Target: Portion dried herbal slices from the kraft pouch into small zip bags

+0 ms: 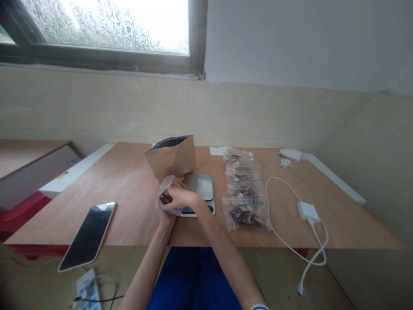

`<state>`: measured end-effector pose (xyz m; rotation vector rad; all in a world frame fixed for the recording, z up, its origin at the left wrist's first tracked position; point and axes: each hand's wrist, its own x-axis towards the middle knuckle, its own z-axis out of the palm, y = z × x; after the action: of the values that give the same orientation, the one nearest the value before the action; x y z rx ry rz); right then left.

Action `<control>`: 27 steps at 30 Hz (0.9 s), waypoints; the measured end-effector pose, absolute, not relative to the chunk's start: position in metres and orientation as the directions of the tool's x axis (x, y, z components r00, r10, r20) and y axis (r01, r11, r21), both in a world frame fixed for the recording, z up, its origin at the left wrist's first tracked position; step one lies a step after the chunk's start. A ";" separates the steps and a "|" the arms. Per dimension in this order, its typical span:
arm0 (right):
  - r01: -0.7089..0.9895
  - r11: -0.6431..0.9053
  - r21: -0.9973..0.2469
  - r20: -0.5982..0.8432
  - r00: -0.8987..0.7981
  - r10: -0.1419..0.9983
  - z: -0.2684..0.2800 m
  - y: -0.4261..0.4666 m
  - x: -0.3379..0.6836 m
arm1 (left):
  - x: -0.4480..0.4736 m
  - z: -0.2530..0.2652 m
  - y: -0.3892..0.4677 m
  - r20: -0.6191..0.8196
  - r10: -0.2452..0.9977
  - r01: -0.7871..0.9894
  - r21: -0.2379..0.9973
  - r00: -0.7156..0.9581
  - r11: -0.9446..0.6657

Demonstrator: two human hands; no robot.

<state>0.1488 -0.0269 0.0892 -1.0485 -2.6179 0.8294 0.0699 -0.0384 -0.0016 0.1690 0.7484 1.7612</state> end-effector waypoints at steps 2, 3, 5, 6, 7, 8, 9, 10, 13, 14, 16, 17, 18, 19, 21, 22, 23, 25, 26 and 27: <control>0.557 0.600 -0.574 0.006 -0.730 0.683 0.086 -0.028 0.149 | 0.070 -0.001 -0.038 -0.265 0.902 -0.822 0.549 -0.340 -0.149; 0.548 0.607 -0.576 0.022 -0.732 0.681 0.085 -0.028 0.148 | 0.070 -0.001 -0.038 -0.266 0.903 -0.825 0.546 -0.337 -0.147; 0.541 0.622 -0.566 0.039 -0.736 0.676 0.084 -0.030 0.148 | 0.069 -0.002 -0.037 -0.257 0.908 -0.824 0.548 -0.330 -0.144; 0.544 0.630 -0.554 0.039 -0.739 0.673 0.084 -0.030 0.148 | 0.069 -0.003 -0.037 -0.251 0.911 -0.822 0.551 -0.327 -0.143; 0.551 0.636 -0.540 0.036 -0.740 0.671 0.084 -0.031 0.147 | 0.069 -0.005 -0.037 -0.244 0.914 -0.821 0.553 -0.324 -0.143; 0.557 0.642 -0.526 0.035 -0.741 0.671 0.084 -0.032 0.147 | 0.069 -0.006 -0.037 -0.236 0.916 -0.818 0.556 -0.323 -0.146; 0.560 0.650 -0.514 0.036 -0.743 0.669 0.084 -0.033 0.146 | 0.069 -0.007 -0.036 -0.231 0.916 -0.815 0.559 -0.328 -0.151; 0.558 0.658 -0.505 0.041 -0.746 0.664 0.084 -0.033 0.145 | 0.068 -0.009 -0.036 -0.227 0.915 -0.812 0.563 -0.333 -0.156; 0.550 0.671 -0.498 0.071 -0.745 0.663 0.085 -0.035 0.143 | 0.068 -0.011 -0.035 -0.232 0.904 -0.798 0.580 -0.358 -0.167; 0.553 0.666 -0.501 0.079 -0.737 0.671 0.085 -0.036 0.143 | 0.069 -0.011 -0.034 -0.239 0.901 -0.795 0.583 -0.363 -0.166; 0.564 0.646 -0.515 0.084 -0.716 0.693 0.086 -0.036 0.143 | 0.069 -0.011 -0.034 -0.244 0.900 -0.796 0.584 -0.361 -0.161; 0.567 0.635 -0.524 0.083 -0.708 0.701 0.087 -0.036 0.143 | 0.070 -0.010 -0.034 -0.245 0.902 -0.797 0.583 -0.357 -0.157; 0.571 0.625 -0.532 0.082 -0.700 0.709 0.087 -0.037 0.144 | 0.070 -0.010 -0.034 -0.245 0.903 -0.799 0.582 -0.353 -0.155; 0.577 0.615 -0.537 0.082 -0.690 0.719 0.088 -0.037 0.144 | 0.070 -0.009 -0.034 -0.242 0.905 -0.800 0.580 -0.350 -0.154; 0.589 0.598 -0.543 0.094 -0.665 0.741 0.088 -0.037 0.145 | 0.071 -0.007 -0.034 -0.228 0.908 -0.798 0.581 -0.351 -0.163; 0.594 0.593 -0.544 0.103 -0.654 0.750 0.088 -0.037 0.145 | 0.072 -0.006 -0.034 -0.217 0.907 -0.791 0.586 -0.361 -0.175; 0.597 0.589 -0.544 0.110 -0.645 0.756 0.088 -0.037 0.145 | 0.072 -0.005 -0.035 -0.206 0.904 -0.782 0.594 -0.375 -0.190; 0.595 0.587 -0.549 0.123 -0.637 0.761 0.087 -0.038 0.145 | 0.074 -0.002 -0.036 -0.190 0.893 -0.759 0.614 -0.408 -0.216; 0.594 0.587 -0.550 0.130 -0.633 0.763 0.086 -0.039 0.145 | 0.074 0.000 -0.036 -0.195 0.883 -0.747 0.626 -0.428 -0.224; 0.598 0.587 -0.546 0.136 -0.628 0.767 0.086 -0.039 0.145 | 0.075 0.002 -0.037 -0.206 0.871 -0.736 0.638 -0.445 -0.225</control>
<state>0.1450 -0.0394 0.0856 -1.1044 -2.4612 0.6529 0.0751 -0.0370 0.0016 0.2344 0.8297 1.8638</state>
